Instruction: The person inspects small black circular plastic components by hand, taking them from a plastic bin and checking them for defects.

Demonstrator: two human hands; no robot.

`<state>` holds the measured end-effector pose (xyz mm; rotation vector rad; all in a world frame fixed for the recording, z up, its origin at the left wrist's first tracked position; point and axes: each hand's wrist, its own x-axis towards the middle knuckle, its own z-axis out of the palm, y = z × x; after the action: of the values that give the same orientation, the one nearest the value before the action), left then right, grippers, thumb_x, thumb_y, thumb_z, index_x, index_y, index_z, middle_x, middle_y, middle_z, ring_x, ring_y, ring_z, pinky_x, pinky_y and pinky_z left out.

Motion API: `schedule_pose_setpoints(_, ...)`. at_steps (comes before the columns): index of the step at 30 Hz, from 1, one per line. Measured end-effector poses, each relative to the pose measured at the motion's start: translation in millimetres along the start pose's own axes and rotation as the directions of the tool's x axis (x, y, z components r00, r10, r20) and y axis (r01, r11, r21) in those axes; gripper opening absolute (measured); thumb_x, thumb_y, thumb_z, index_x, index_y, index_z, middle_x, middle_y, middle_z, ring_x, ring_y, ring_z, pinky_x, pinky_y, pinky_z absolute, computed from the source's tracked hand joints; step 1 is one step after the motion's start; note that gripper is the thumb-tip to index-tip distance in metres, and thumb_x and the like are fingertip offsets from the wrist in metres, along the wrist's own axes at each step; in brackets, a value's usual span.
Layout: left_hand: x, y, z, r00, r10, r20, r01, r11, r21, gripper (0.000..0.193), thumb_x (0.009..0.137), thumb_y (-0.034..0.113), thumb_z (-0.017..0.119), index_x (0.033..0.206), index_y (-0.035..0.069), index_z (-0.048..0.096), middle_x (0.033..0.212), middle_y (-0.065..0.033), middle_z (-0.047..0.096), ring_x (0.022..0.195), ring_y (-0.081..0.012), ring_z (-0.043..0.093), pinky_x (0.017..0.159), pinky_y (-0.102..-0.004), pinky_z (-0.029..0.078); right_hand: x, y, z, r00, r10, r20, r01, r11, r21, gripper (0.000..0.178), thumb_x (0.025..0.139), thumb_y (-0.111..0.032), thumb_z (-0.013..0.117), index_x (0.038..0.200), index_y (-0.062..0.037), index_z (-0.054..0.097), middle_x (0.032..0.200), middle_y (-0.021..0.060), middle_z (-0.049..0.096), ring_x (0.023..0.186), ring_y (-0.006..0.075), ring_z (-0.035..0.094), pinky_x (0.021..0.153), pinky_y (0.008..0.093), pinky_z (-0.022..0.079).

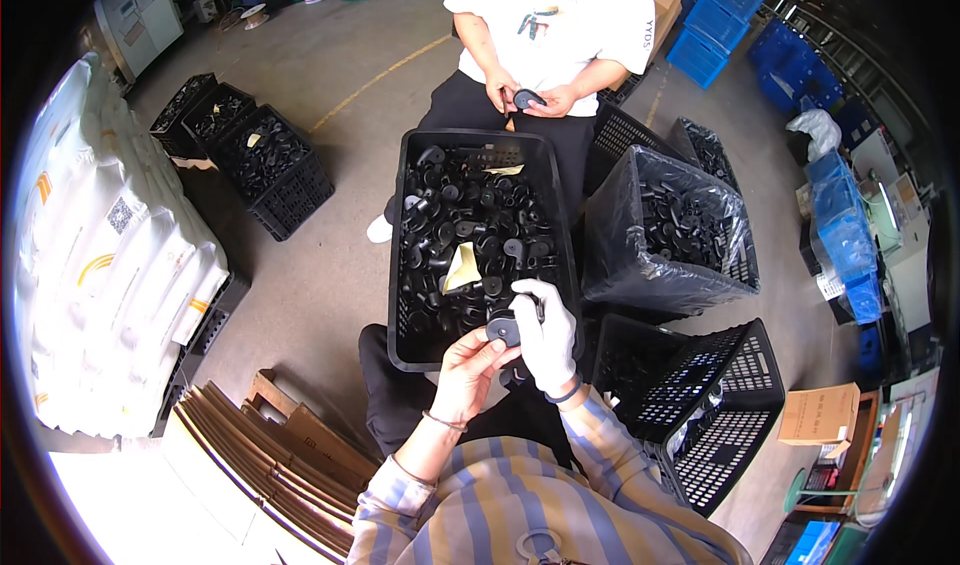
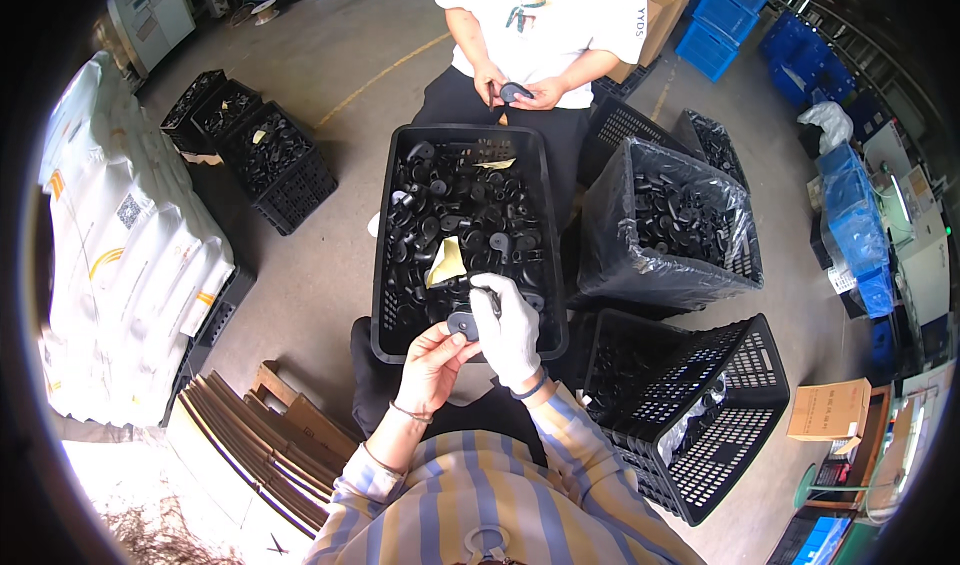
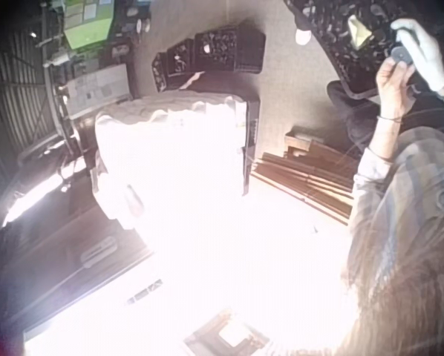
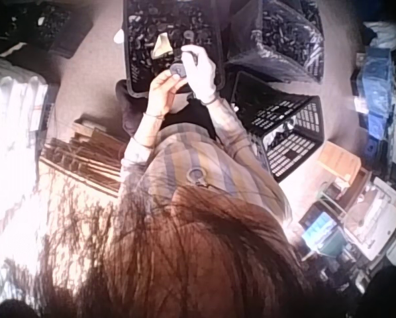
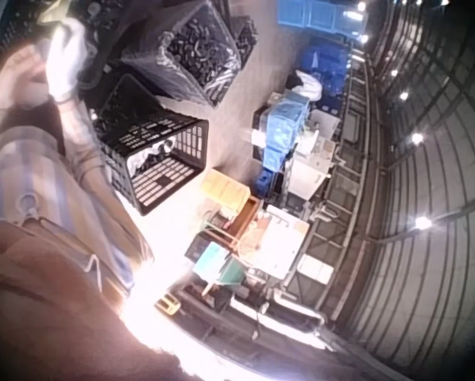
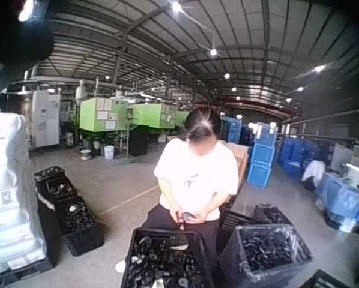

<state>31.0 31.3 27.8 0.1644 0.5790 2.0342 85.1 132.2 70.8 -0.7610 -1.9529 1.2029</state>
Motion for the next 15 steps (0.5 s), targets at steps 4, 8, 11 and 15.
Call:
schedule_pose_setpoints(4,-1,0,0,1.000,-0.029,0.007,0.029,0.999,0.028,0.017,0.080,-0.003,0.054,0.096,0.000,0.059,0.100,-0.0082,0.057,0.088,-0.0165,0.057,0.082,-0.0301,0.048,7,10,-2,0.996,0.085,0.031,-0.089,0.983,0.163,0.015,0.085,-0.014,0.048,0.090,-0.0036,0.057,0.067,0.0012,0.055,0.056,0.0053,0.048,0.052,0.0201,0.039)
schedule_pose_setpoints(8,0,1,-2,0.924,0.368,0.105,-0.341,0.668,0.662,0.017,0.077,-0.007,0.055,0.092,-0.002,0.060,0.110,-0.0077,0.047,0.085,-0.0139,0.054,0.076,-0.0244,0.045,17,10,-25,0.897,0.317,0.308,-0.412,0.852,0.322,0.031,0.089,-0.030,0.041,0.091,-0.0031,0.057,0.066,0.0008,0.055,0.050,0.0024,0.046,0.042,0.0149,0.029)
schedule_pose_setpoints(11,3,10,-4,0.764,0.479,0.433,-0.500,0.014,0.866,0.020,0.076,-0.007,0.055,0.094,-0.001,0.061,0.111,-0.0074,0.046,0.090,-0.0139,0.053,0.077,-0.0240,0.044,16,10,-36,0.682,0.383,0.623,-0.607,0.771,0.191,0.027,0.086,-0.025,0.051,0.101,-0.0028,0.054,0.075,0.0014,0.057,0.053,0.0023,0.050,0.041,0.0148,0.033)
schedule_pose_setpoints(15,2,6,-11,0.915,0.377,0.146,-0.363,0.609,0.705,0.026,0.077,-0.008,0.051,0.100,0.001,0.059,0.115,-0.0067,0.044,0.094,-0.0149,0.051,0.081,-0.0278,0.044,6,9,-34,0.823,0.238,0.516,-0.395,0.893,0.217,0.028,0.081,-0.014,0.057,0.107,-0.0030,0.053,0.083,0.0041,0.059,0.061,0.0064,0.054,0.052,0.0177,0.041)
